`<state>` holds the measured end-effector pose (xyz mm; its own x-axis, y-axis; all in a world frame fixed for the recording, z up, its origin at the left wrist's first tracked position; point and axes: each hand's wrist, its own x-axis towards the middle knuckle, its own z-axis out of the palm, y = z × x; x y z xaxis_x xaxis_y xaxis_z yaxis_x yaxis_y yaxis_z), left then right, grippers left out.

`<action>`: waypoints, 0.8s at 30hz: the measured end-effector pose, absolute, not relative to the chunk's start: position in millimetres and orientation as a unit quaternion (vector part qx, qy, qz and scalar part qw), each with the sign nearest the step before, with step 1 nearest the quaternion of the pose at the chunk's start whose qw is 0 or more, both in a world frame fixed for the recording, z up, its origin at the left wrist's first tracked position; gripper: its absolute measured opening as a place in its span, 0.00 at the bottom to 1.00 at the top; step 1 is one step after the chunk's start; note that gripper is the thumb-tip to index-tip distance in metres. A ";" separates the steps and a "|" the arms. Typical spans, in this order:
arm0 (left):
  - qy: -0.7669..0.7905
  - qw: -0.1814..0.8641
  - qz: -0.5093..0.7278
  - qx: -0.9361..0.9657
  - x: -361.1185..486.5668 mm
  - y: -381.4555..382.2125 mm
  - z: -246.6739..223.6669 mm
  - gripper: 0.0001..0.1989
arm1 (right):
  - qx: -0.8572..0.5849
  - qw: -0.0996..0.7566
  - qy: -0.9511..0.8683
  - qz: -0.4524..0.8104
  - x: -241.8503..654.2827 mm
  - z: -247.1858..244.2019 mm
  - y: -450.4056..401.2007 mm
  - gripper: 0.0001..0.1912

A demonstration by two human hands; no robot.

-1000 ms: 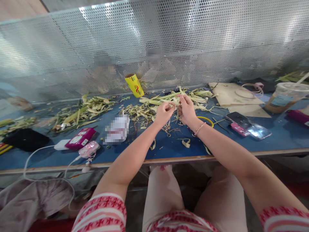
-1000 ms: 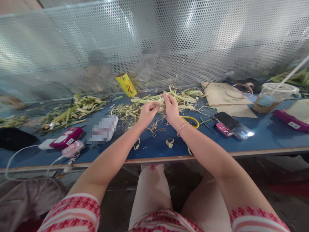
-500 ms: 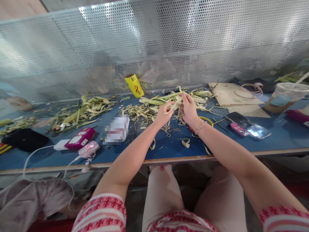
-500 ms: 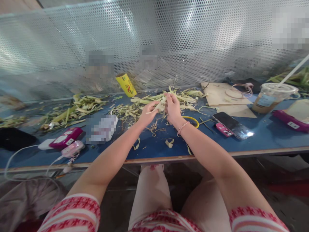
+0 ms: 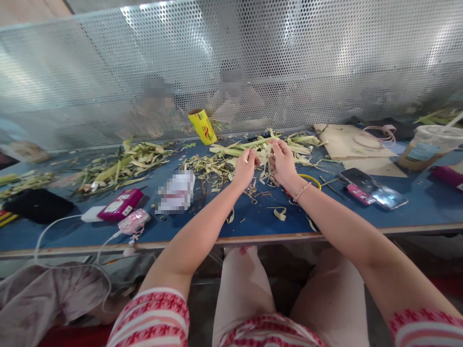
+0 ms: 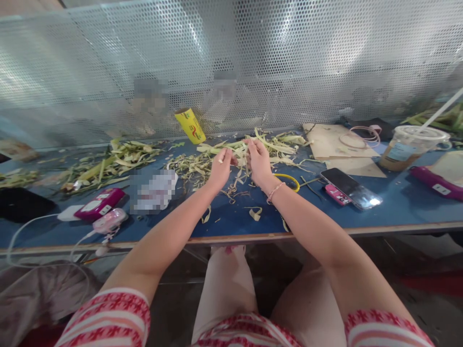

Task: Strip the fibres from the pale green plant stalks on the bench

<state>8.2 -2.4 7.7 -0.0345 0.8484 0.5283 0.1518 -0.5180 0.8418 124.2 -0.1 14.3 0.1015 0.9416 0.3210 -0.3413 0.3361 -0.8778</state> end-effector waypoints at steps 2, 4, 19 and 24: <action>0.397 0.286 0.600 0.633 6.8 -2.1 7.7 0.23 | -0.319 0.673 -0.463 0.480 125.0 14.7 0.2 0.14; 0.396 0.284 0.601 0.633 6.0 -2.7 7.8 0.24 | -0.322 0.675 -0.462 0.477 125.8 14.0 1.7 0.15; 0.331 0.542 0.611 0.472 23.5 -3.3 10.9 0.24 | -0.320 0.694 -0.468 0.445 121.1 11.7 1.8 0.17; 0.345 0.487 0.610 0.521 28.7 -6.1 7.3 0.22 | -0.328 0.676 -0.519 0.408 123.5 8.0 3.7 0.16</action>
<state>28.7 -6.1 7.3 0.0189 0.9537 0.3000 -0.2349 -0.2874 0.9285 123.5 3.7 8.0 0.1278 0.8915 0.4345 -0.2107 0.4525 -0.8665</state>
